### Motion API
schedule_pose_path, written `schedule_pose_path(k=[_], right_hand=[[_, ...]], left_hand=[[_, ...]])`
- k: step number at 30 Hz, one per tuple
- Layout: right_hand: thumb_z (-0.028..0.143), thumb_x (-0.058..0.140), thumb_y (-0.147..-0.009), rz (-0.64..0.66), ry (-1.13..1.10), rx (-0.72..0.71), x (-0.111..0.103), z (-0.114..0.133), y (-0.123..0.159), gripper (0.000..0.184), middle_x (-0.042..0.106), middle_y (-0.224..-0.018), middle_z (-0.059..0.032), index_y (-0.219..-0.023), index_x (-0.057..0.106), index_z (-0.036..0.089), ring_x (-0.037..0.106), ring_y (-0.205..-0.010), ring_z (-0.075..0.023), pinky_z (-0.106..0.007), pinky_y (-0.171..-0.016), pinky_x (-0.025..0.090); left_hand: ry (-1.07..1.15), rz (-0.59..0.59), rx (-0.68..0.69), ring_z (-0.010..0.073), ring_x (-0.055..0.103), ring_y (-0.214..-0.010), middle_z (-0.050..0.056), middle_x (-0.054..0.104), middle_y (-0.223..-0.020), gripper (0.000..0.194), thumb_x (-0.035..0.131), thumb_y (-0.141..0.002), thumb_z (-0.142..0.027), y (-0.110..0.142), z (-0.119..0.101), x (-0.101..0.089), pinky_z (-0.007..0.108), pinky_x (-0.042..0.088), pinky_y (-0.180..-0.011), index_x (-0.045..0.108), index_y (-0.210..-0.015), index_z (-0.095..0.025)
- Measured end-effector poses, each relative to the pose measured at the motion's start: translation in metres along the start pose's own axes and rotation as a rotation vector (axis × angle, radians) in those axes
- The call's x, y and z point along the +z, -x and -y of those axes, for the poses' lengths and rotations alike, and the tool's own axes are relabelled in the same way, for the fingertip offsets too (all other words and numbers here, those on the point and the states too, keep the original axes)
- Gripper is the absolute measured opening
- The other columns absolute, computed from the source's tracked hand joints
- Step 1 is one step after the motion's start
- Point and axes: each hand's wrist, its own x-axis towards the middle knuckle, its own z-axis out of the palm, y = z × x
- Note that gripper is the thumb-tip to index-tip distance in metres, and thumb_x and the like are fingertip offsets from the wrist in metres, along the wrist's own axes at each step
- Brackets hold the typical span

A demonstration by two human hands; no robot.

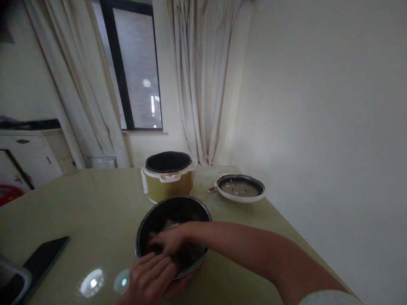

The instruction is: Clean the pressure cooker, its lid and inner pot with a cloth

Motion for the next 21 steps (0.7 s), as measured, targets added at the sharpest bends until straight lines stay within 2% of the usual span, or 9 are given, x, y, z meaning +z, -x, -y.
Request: schedule_pose_path(k=[2,4,7,9,11,15,17,19,21], right_hand=[[0.006,0.072,-0.072,0.131,-0.028,0.099,-0.002,0.005,0.012,0.049,0.078,-0.104,-0.0015,-0.120,0.077,0.016,0.072,-0.093,-0.0204,-0.027,-0.080,0.054],[0.011,0.075,-0.072,0.175,-0.030,0.195,-0.002,0.002,0.028,0.035,0.076,-0.088,0.0033,-0.105,0.081,0.022,0.071,-0.083,-0.0200,-0.028,-0.076,0.053],[0.023,0.082,-0.070,0.061,-0.033,0.217,0.001,-0.011,0.051,0.006,0.069,-0.065,0.0063,-0.074,0.079,0.027,0.067,-0.067,-0.0189,-0.032,-0.076,0.052],[0.024,0.077,-0.074,-0.136,-0.032,0.152,-0.002,-0.021,0.061,0.019,0.067,-0.060,0.0026,-0.058,0.067,0.023,0.067,-0.070,-0.0200,-0.038,-0.084,0.051],[0.015,0.069,-0.075,-0.280,-0.036,0.086,-0.014,-0.026,0.065,0.031,0.071,-0.066,-0.0031,-0.050,0.053,0.021,0.069,-0.083,-0.0224,-0.044,-0.095,0.048],[-0.005,0.059,-0.064,-0.235,-0.159,-0.005,-0.054,-0.017,0.051,0.034,0.081,-0.091,-0.0043,-0.049,0.051,0.024,0.068,-0.110,-0.0217,-0.038,-0.110,0.044],[-0.006,0.052,-0.069,-0.074,0.098,-0.136,-0.069,-0.009,0.037,0.032,0.081,-0.103,-0.0023,-0.054,0.056,0.022,0.065,-0.124,-0.0183,-0.035,-0.109,0.045],[-0.005,0.044,-0.077,0.115,0.621,-0.300,-0.076,-0.004,0.025,0.033,0.079,-0.119,-0.0010,-0.061,0.061,0.019,0.057,-0.138,-0.0161,-0.033,-0.107,0.045],[-0.004,0.039,-0.084,0.208,1.053,-0.384,-0.075,-0.005,0.021,0.039,0.073,-0.138,0.0006,-0.073,0.069,0.018,0.050,-0.146,-0.0161,-0.034,-0.110,0.043]], left_hand=[[0.015,0.010,0.033,0.0115,0.052,-0.051,-0.006,0.054,-0.058,0.037,0.063,-0.105,-0.033,0.001,0.008,-0.003,0.032,0.033,-0.055,0.050,-0.072,-0.023],[0.035,0.024,0.057,0.0117,0.053,-0.052,-0.006,0.055,-0.059,0.037,0.062,-0.106,-0.035,0.002,0.016,-0.006,0.032,0.034,-0.057,0.050,-0.073,-0.023],[0.042,0.051,0.050,0.0124,0.053,-0.052,-0.006,0.056,-0.059,0.037,0.060,-0.106,-0.036,0.001,0.021,-0.009,0.033,0.033,-0.056,0.049,-0.073,-0.023],[0.035,0.085,0.006,0.0127,0.053,-0.050,-0.006,0.055,-0.058,0.037,0.057,-0.106,-0.036,-0.001,0.020,-0.011,0.033,0.032,-0.055,0.048,-0.073,-0.024],[0.035,0.128,-0.043,0.0131,0.056,-0.050,-0.006,0.056,-0.058,0.036,0.053,-0.107,-0.036,-0.003,0.017,-0.011,0.034,0.033,-0.055,0.048,-0.073,-0.025],[0.045,0.153,-0.076,0.0133,0.058,-0.049,-0.007,0.058,-0.057,0.035,0.053,-0.105,-0.038,-0.005,0.012,-0.010,0.034,0.033,-0.054,0.048,-0.073,-0.026],[0.054,0.152,-0.072,0.0130,0.058,-0.049,-0.007,0.059,-0.057,0.035,0.054,-0.105,-0.037,-0.004,0.010,-0.009,0.034,0.033,-0.054,0.047,-0.073,-0.025],[0.060,0.158,-0.080,0.0132,0.059,-0.050,-0.007,0.060,-0.059,0.036,0.054,-0.106,-0.039,-0.004,0.009,-0.010,0.034,0.034,-0.055,0.049,-0.074,-0.025],[0.044,0.159,-0.100,0.0139,0.062,-0.052,-0.006,0.062,-0.060,0.038,0.053,-0.108,-0.045,-0.004,0.008,-0.011,0.034,0.038,-0.057,0.051,-0.076,-0.025]])
